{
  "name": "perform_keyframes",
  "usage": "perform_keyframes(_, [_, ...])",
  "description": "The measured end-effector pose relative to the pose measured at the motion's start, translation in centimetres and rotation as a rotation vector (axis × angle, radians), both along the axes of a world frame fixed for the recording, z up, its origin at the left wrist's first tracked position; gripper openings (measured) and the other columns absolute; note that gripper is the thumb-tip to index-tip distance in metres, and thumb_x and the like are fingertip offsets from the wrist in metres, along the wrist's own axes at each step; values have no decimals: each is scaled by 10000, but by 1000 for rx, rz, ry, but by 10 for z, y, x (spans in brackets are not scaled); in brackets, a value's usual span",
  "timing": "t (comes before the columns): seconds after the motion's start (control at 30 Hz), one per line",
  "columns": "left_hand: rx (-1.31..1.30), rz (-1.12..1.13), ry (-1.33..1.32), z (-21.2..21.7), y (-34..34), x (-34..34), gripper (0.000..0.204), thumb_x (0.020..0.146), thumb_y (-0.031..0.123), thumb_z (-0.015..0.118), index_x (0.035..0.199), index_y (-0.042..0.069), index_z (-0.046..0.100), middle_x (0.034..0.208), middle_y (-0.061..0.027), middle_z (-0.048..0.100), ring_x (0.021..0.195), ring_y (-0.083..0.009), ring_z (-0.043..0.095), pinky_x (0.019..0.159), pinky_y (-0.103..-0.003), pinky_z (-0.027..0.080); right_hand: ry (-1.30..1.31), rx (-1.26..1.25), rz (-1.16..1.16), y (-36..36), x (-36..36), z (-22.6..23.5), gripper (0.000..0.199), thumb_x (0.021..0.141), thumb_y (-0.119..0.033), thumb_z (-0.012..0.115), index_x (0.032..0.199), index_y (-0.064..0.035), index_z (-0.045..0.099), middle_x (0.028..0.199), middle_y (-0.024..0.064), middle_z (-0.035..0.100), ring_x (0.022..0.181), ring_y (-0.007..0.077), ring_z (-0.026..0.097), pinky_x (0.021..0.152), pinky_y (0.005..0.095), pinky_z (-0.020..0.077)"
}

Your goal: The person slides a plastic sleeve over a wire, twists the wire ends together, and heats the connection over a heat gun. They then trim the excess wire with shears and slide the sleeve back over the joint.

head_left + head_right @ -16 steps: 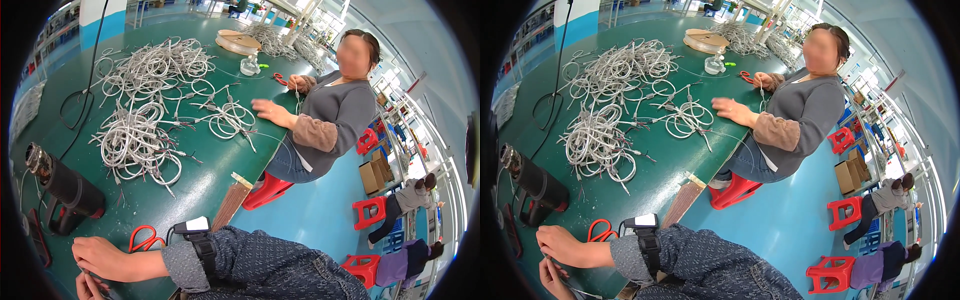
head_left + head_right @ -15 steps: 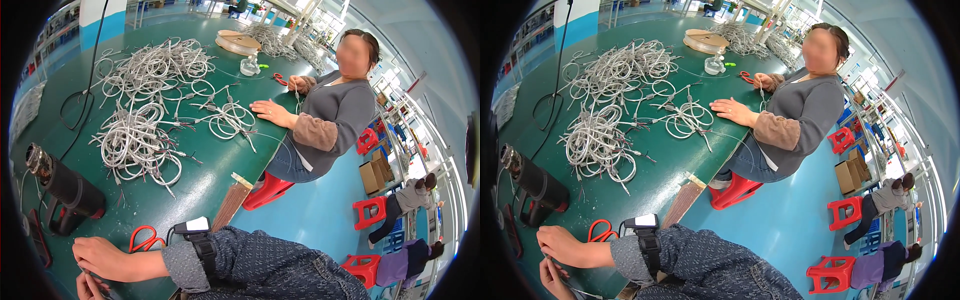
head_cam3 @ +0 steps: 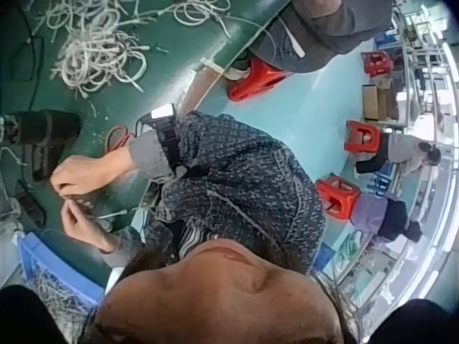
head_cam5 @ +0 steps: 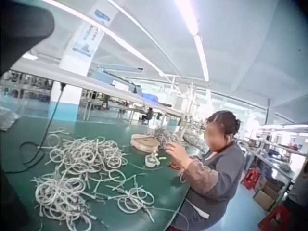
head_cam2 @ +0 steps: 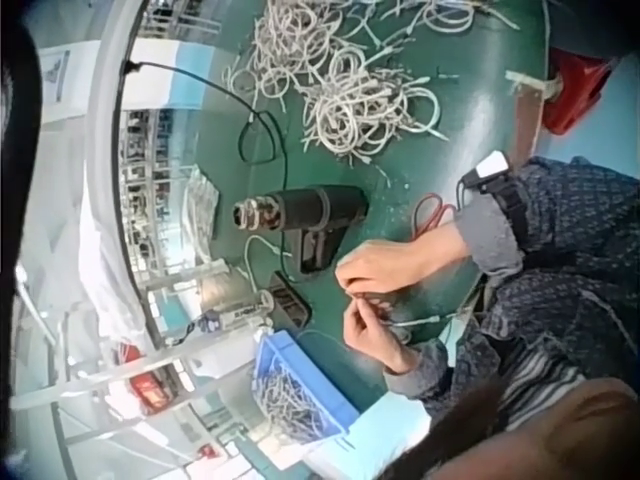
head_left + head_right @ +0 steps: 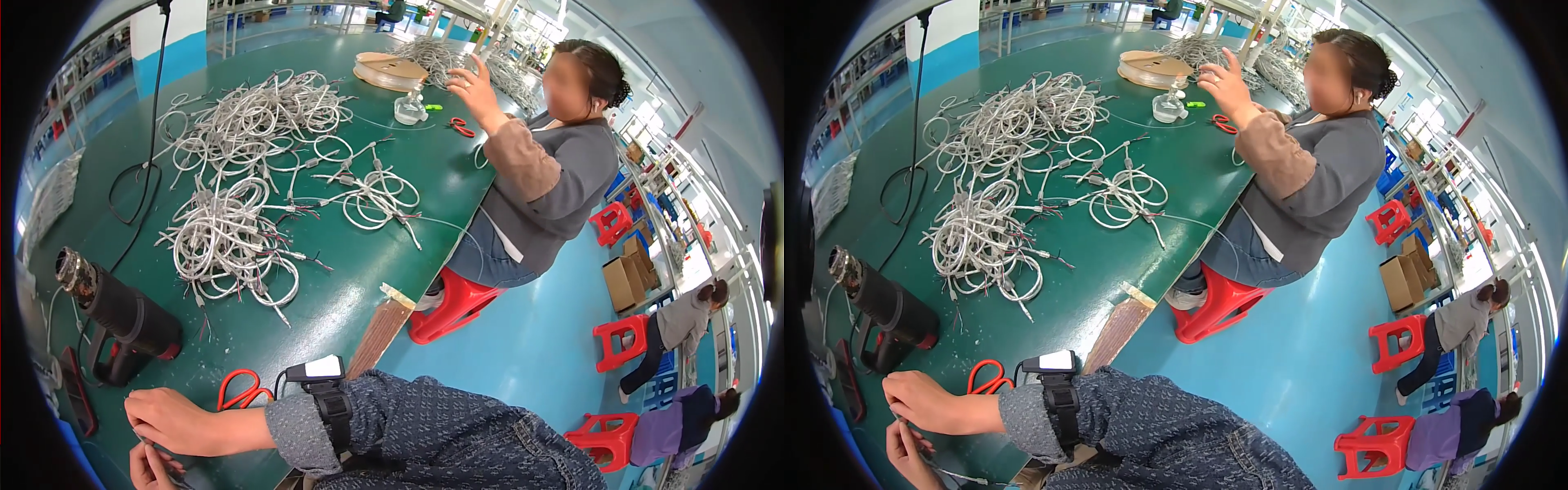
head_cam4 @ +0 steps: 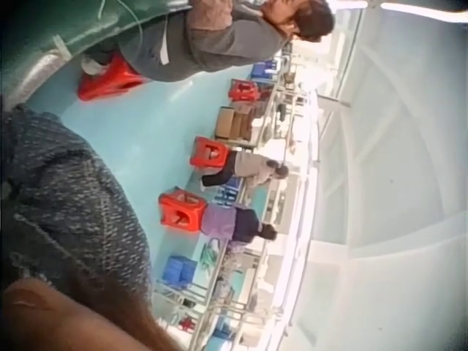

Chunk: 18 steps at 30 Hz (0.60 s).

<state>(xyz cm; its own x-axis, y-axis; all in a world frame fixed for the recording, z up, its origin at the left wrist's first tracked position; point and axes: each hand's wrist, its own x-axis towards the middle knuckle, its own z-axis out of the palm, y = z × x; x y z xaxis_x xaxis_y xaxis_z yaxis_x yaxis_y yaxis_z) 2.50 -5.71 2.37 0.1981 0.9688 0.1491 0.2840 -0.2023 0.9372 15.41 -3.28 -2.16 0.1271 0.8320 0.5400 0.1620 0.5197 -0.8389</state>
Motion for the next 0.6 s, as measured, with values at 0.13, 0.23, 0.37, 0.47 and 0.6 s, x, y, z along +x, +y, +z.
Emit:
perform_keyframes(0.13, [-59, -34, 2, -1, 1, -22, 228, 917, 169, 555, 976, -42, 618, 769, -105, 629, 624, -175, 569, 570, -275, 453, 32, 64, 85, -2, -3, 13, 79, 771, -30, 543, 743, -3, 475, 738, 122, 509, 682, 321, 512, 593, 399, 412])
perform_keyframes(0.23, [-28, 83, -44, -30, 7, -35, 174, 904, 144, 542, 805, 6, 581, 581, -8, 493, 429, -77, 464, 391, -194, 352, 74, 4, 180, -2, -12, 12, 52, 788, -33, 556, 784, -7, 511, 758, 121, 525, 699, 300, 539, 608, 362, 441])
perform_keyframes(0.37, [-142, -47, -123, -6, -5, -24, 120, 879, 56, 565, 846, -51, 608, 640, -70, 607, 531, -115, 591, 480, -218, 470, -33, -50, 162, -17, 3, 17, 42, 826, -34, 581, 834, 4, 568, 776, 96, 559, 682, 191, 567, 609, 298, 459])
perform_keyframes(0.47, [-169, -110, -236, -6, -11, -23, 126, 891, 35, 528, 864, -53, 613, 657, -85, 613, 534, -133, 598, 478, -226, 470, -57, -129, 205, -26, 8, 27, 46, 839, -23, 583, 848, 21, 573, 784, 81, 567, 692, 137, 586, 606, 264, 467])
perform_keyframes(0.6, [-156, -113, -239, -4, -15, -30, 128, 897, 29, 519, 892, -59, 611, 673, -87, 621, 548, -138, 608, 489, -230, 482, -28, -189, 298, -26, 4, 33, 63, 848, -27, 581, 853, 34, 571, 802, 74, 578, 718, 126, 605, 624, 250, 479])
